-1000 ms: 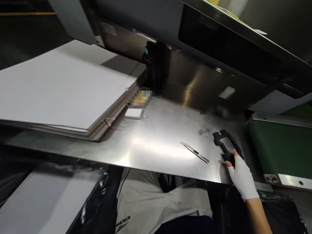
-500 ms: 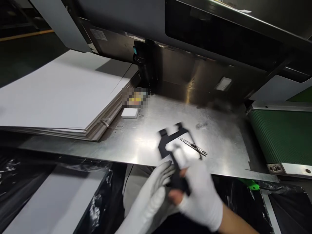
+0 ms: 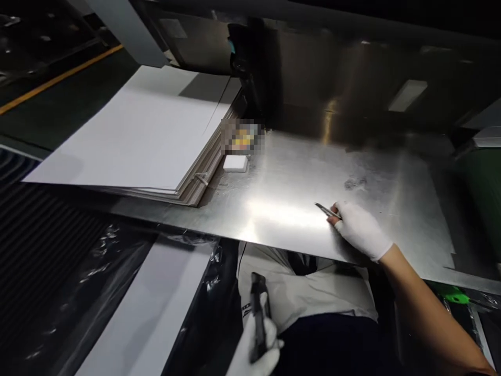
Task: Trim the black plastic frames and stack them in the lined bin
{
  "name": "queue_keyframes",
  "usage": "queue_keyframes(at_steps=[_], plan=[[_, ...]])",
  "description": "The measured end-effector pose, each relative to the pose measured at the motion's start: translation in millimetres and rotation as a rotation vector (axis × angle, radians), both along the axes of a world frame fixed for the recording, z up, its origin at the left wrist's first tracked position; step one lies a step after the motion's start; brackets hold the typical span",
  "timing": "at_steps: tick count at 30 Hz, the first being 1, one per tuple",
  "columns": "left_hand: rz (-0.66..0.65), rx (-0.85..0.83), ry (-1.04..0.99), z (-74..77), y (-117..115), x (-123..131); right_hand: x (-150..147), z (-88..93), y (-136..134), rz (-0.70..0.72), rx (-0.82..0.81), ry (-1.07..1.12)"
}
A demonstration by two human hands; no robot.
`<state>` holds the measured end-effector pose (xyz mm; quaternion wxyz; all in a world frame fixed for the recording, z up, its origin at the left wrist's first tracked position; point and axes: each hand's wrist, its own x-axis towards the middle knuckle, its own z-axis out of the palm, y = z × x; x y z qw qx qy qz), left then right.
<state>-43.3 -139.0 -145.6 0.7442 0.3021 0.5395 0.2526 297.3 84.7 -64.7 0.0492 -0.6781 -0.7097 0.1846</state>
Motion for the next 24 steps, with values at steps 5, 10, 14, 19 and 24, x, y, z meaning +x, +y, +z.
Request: queue_keyframes(at_steps=[5,10,14,19,24], plan=[[0.165,-0.074,0.078,-5.9,-15.5,55.5,28.2,21.0,-19.9,-0.092,-0.069,0.210],[0.092,-0.205,0.139,33.2,-7.7,72.0,-1.1,38.5,-109.1,0.186,-0.499,0.593],[0.032,-0.064,0.159,42.5,2.6,78.2,-61.6,8.6,-177.6,0.292,-0.514,0.599],[-0.027,-0.049,0.168,42.7,12.1,83.6,-90.5,-25.4,-197.2,0.251,-0.452,0.295],[0.007,-0.047,0.139,48.2,18.7,87.8,-90.2,-15.0,-186.8,0.234,-0.616,0.297]])
